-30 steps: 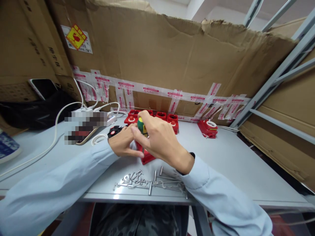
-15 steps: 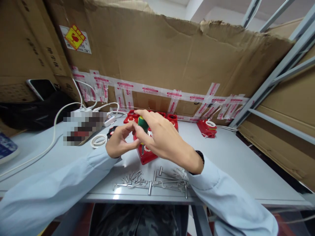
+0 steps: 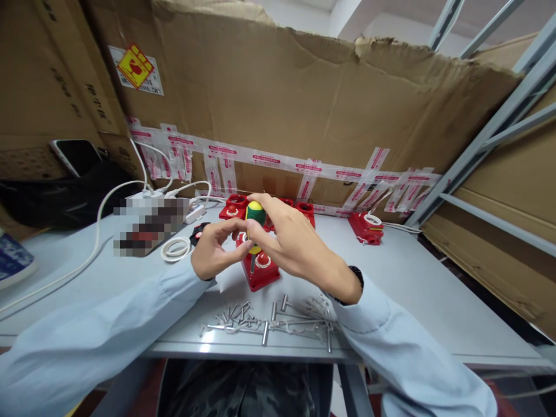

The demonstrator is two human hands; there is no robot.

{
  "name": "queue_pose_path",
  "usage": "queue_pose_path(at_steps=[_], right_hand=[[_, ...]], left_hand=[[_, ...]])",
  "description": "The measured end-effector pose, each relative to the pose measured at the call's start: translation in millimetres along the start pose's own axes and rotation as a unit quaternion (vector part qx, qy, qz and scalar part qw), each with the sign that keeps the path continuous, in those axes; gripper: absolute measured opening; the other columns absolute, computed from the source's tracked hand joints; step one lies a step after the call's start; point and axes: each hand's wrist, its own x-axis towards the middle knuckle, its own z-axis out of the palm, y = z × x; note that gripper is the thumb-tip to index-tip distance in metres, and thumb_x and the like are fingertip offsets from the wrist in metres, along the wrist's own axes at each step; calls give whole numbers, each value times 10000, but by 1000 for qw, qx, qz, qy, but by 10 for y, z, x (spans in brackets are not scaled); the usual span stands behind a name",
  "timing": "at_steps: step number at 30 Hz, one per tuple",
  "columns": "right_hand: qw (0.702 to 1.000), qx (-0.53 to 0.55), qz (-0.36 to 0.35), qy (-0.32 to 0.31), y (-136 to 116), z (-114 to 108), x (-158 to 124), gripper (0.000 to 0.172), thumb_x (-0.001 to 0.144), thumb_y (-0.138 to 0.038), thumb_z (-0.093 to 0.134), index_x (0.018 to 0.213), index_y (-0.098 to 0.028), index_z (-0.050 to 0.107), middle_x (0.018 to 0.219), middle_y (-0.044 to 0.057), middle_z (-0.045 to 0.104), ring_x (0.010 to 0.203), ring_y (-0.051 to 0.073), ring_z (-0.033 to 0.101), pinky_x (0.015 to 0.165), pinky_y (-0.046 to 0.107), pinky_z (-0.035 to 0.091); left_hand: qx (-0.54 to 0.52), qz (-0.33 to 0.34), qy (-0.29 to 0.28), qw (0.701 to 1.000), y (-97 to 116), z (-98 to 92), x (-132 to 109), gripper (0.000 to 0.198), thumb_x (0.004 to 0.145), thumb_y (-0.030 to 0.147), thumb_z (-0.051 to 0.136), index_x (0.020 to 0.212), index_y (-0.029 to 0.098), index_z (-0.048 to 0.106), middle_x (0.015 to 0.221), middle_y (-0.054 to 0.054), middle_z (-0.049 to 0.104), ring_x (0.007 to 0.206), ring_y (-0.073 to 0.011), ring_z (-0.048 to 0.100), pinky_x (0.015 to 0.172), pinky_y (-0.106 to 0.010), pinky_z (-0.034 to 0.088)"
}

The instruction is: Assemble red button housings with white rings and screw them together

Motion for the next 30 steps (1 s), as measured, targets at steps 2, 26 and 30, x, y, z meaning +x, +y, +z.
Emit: queue_pose_path(at_steps=[2, 26, 30], right_hand=[[999, 31, 10, -4, -3, 4, 5, 220, 879, -318, 452, 1050, -193, 511, 837, 8, 627, 663, 112, 549, 613, 225, 401], [999, 22, -22, 30, -74, 60, 0, 294, 852, -259, 479, 1138, -214, 528, 933, 18, 662, 749, 131, 599, 676, 237, 427], [999, 11, -22, 31, -56, 32, 10, 131, 833, -247, 513, 903, -180, 601, 821, 16, 660, 675, 122, 579, 619, 230, 412]], left_hand=[[10, 7, -5, 1000, 7, 13, -16, 168, 704, 196, 622, 862, 171, 569, 741, 9, 604, 650, -117, 516, 596, -265, 389], [3, 13, -49, 999, 84, -6, -57, 74, 777, 215, 589, 818, 154, 583, 751, -11, 626, 695, -139, 580, 662, -267, 470], [19, 16, -80, 997, 111, -1, -56, 90, 791, 198, 572, 870, 160, 595, 855, -29, 631, 813, -158, 581, 749, -287, 458]])
